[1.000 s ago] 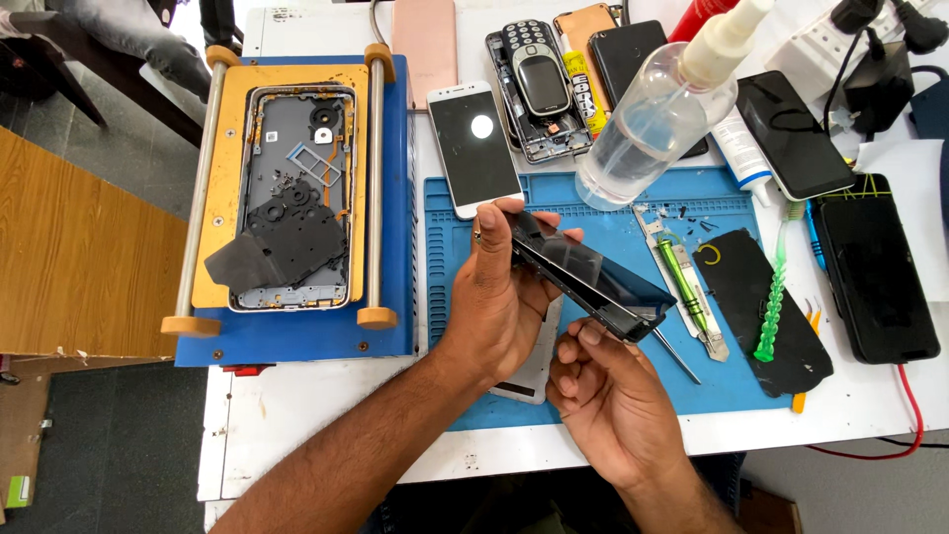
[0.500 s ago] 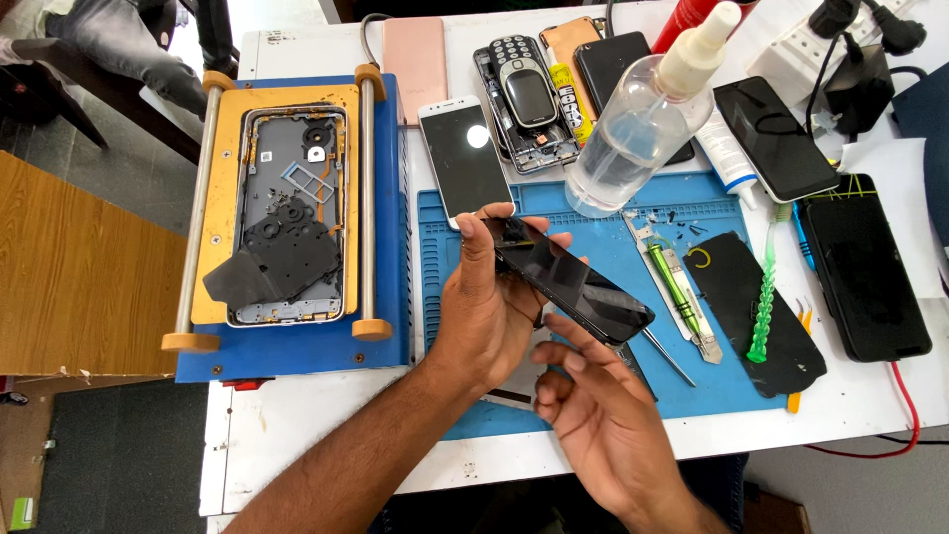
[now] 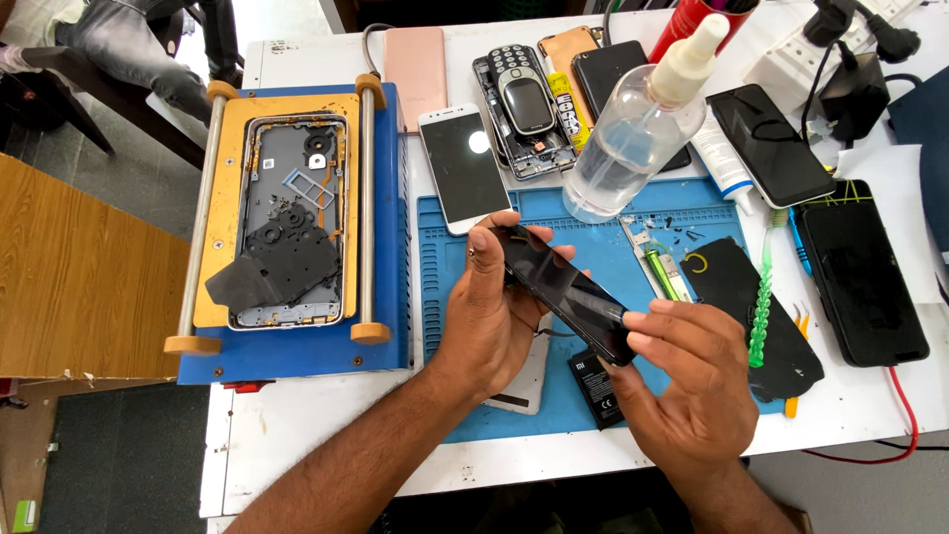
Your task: The person applies adhesive from a tube around the frame of a disassembled smartphone, then aligns the screen assembly onto the frame and presses it into place. They then lift the motherboard out of the phone body and handle the board with both hands over the work mat.
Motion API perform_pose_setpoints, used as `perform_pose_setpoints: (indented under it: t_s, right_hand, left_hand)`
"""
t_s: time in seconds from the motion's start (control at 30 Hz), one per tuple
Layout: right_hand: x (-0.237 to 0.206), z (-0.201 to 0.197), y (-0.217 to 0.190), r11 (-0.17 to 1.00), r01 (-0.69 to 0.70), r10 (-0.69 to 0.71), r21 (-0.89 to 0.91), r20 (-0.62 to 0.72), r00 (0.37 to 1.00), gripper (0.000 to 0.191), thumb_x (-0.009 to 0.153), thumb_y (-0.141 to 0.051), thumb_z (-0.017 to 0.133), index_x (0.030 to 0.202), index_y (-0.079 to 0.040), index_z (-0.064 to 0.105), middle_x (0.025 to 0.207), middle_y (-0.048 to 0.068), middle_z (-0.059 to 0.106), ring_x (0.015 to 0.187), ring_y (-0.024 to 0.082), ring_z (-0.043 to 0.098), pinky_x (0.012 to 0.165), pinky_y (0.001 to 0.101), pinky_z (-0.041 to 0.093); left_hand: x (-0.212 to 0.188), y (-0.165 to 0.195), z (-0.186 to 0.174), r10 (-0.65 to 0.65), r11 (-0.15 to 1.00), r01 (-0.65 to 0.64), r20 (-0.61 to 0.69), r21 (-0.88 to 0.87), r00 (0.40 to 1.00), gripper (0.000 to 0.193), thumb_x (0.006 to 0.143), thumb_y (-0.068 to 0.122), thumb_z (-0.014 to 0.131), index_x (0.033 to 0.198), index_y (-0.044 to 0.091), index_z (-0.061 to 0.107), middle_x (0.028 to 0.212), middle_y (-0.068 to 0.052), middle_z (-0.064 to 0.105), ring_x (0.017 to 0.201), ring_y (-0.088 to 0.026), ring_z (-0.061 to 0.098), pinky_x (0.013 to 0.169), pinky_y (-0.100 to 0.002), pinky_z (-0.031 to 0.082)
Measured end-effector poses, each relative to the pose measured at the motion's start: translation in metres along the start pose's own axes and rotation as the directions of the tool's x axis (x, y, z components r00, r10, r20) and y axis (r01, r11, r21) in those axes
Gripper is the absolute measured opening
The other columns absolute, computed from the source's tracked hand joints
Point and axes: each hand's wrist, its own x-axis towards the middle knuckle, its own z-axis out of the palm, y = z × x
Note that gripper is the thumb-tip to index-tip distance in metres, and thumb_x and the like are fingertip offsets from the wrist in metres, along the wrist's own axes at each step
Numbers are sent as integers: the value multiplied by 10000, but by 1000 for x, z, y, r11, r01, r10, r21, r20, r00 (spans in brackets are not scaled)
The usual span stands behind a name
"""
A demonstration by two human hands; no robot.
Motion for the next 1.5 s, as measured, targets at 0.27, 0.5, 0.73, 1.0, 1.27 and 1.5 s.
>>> perform_pose_setpoints:
  t_s: [0.27, 0.5, 0.73, 1.0, 1.27, 1.5]
  right_hand:
    - [-6, 8, 1, 998, 22, -22, 51, -1, 1000, 222, 927, -68, 754, 1098, -96, 614, 1154, 64, 708, 1127, 218, 703, 1033, 426, 552]
    - [-8, 10, 5, 989, 147, -146, -5, 72, 987, 216, 895, -55, 765, 1074, -99, 652, 1115, 43, 712, 1086, 206, 701, 1021, 441, 547]
    - [-13, 20, -3, 947, 318, -289, -34, 339, 895, 408, 831, -127, 824, 1216, -185, 701, 1266, -11, 631, 1191, 165, 580, 1035, 436, 448]
    - [5, 22, -14, 928, 363, -281, -82, 484, 828, 584, 857, -443, 789, 1333, -138, 645, 1439, 47, 570, 1360, 212, 502, 1138, 498, 230]
    - [25, 24, -13, 916, 387, -295, -102, 482, 825, 935, 874, -828, 469, 1403, -67, 593, 1508, 85, 518, 1436, 242, 443, 1233, 557, 103]
    - [36, 23, -12, 923, 371, -286, -100, 467, 837, 998, 873, -844, 432, 1441, -33, 560, 1506, 92, 517, 1416, 239, 467, 1244, 560, 127]
  left_hand:
    - [0, 4, -3, -20, 999, 20, 1, 38, 1000, 690, 953, 654, 430, 1424, 160, 328, 1245, -96, 513, 1252, -224, 602, 1075, -444, 598]
    - [-2, 14, 7, -46, 997, 47, -14, 58, 999, 723, 972, 664, 267, 1467, 148, 374, 1328, -142, 531, 1264, -253, 597, 1030, -493, 600]
    - [-5, 14, 1, -60, 995, 70, 130, -72, 990, 813, 1023, 724, 210, 1460, 74, 427, 1323, -200, 541, 1194, -295, 618, 958, -503, 616]
    - [-7, 10, -7, -67, 965, 139, 303, -224, 951, 849, 1107, 706, 171, 1499, 7, 451, 1345, -231, 563, 1145, -280, 643, 937, -434, 627]
    - [-9, 12, -6, -79, 995, 91, 306, -27, 949, 747, 1159, 577, 152, 1570, 21, 436, 1357, -193, 574, 1165, -238, 612, 1040, -405, 570]
    - [-12, 15, -1, -93, 983, 39, 305, 181, 948, 721, 1134, 538, 132, 1583, 48, 413, 1358, -183, 578, 1214, -238, 605, 1109, -416, 546]
